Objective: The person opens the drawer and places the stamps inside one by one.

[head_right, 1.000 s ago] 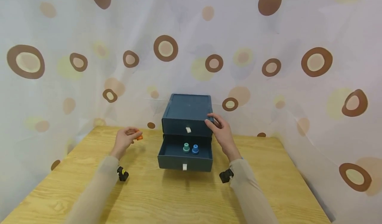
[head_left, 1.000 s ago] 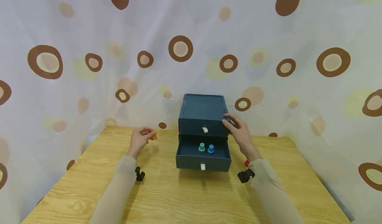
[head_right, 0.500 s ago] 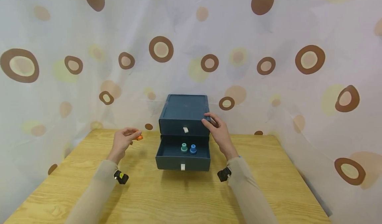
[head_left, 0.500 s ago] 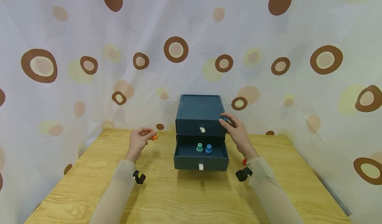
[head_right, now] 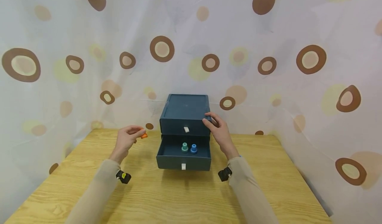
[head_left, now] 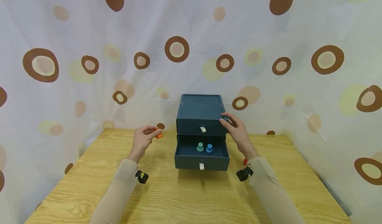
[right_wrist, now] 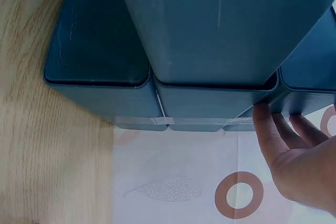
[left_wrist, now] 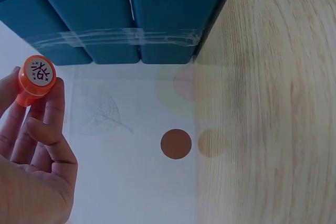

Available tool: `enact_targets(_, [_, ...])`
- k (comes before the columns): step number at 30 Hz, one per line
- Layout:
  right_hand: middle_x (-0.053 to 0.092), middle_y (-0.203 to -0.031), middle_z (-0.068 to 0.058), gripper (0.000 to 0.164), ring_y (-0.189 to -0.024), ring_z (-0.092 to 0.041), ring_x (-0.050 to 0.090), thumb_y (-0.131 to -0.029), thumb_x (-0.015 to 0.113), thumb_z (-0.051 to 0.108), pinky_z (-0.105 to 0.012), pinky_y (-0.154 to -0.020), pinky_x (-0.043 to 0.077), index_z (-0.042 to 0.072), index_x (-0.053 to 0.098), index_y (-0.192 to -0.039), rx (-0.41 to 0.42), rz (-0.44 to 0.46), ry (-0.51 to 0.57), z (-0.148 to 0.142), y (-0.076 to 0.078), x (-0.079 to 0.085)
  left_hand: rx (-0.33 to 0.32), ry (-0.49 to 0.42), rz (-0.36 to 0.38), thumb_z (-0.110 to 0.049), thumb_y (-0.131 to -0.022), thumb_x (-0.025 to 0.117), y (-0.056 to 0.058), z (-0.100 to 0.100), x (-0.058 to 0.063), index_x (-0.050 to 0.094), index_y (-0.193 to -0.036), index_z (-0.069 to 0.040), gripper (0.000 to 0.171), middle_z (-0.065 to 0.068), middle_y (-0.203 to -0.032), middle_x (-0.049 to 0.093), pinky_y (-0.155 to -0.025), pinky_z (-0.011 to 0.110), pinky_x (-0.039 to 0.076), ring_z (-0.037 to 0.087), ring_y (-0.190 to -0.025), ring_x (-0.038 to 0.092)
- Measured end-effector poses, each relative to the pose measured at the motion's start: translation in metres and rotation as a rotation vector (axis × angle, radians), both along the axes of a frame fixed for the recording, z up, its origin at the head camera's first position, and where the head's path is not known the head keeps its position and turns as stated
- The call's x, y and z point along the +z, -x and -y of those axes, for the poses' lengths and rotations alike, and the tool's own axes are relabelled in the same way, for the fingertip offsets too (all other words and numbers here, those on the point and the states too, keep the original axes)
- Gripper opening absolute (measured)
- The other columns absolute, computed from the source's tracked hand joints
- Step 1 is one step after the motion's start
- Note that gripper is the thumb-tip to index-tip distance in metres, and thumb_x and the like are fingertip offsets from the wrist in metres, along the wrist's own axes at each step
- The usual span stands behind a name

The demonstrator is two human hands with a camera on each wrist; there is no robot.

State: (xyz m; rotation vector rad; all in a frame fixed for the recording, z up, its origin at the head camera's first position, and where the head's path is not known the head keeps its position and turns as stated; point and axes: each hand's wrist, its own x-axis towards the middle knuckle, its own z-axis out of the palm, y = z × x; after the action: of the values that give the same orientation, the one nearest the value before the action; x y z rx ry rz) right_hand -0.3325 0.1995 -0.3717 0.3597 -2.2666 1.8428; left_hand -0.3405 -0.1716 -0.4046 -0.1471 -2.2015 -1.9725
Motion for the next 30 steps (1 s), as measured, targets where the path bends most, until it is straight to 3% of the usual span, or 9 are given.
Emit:
enact_targets(4, [0.031, -0.159, -0.004, 0.05, -0.146, -0.033, 0.031, -0.097, 0.06, 0.043, -0.058, -0.111, 0.034, 0.016, 0.052, -0.138, -0.002, -0.001, 0.004, 0.0, 0.0, -0.001, 0.001, 0.023, -0.015, -0.018, -0.089, 0.074, -0.006, -0.003, 0.007, 0.07, -0.109, 0.004, 0.03, -0.01, -0.082, 0.073, -0.053, 0.021, 0.038, 0.005, -0.064, 0.056])
enact_targets(11, [0.031, -0.159, -0.003, 0.05, -0.146, -0.034, 0.03, -0.096, 0.06, 0.043, -0.059, -0.111, 0.034, 0.016, 0.052, -0.138, -0.005, -0.002, -0.008, -0.001, -0.001, 0.0, -0.075, 0.025, -0.054, -0.018, -0.087, 0.076, 0.001, -0.008, 0.0, 0.071, -0.11, 0.002, 0.031, -0.002, -0.093, 0.076, -0.07, 0.023, 0.049, 0.008, -0.081, 0.067])
enact_targets(17, [0.03, -0.16, -0.004, 0.051, -0.147, -0.034, 0.029, -0.097, 0.06, 0.043, -0.059, -0.111, 0.033, 0.015, 0.051, -0.138, 0.0, -0.001, -0.003, -0.001, -0.002, 0.001, -0.137, 0.074, -0.129, -0.025, -0.087, 0.076, 0.001, -0.014, 0.0, 0.073, -0.105, -0.003, 0.028, 0.006, -0.096, 0.076, -0.055, 0.022, 0.039, 0.01, -0.069, 0.06])
enact_targets(22, [0.031, -0.159, -0.003, 0.051, -0.147, -0.033, 0.03, -0.096, 0.061, 0.044, -0.059, -0.111, 0.033, 0.016, 0.052, -0.138, -0.001, 0.005, 0.005, 0.0, -0.001, 0.0, -0.217, 0.063, -0.188, -0.018, -0.09, 0.073, -0.003, -0.017, 0.005, 0.071, -0.105, 0.0, 0.024, 0.022, -0.108, 0.072, -0.054, 0.021, 0.042, 0.011, -0.071, 0.063])
enact_targets(30, [0.03, -0.16, -0.002, 0.052, -0.146, -0.032, 0.03, -0.096, 0.061, 0.044, -0.059, -0.111, 0.034, 0.015, 0.052, -0.138, 0.005, 0.004, 0.009, 0.0, -0.001, 0.0, -0.322, 0.09, -0.267, -0.015, -0.092, 0.069, -0.011, -0.028, 0.014, 0.069, -0.106, -0.001, 0.019, 0.02, -0.112, 0.071, -0.058, 0.023, 0.048, 0.016, -0.076, 0.066])
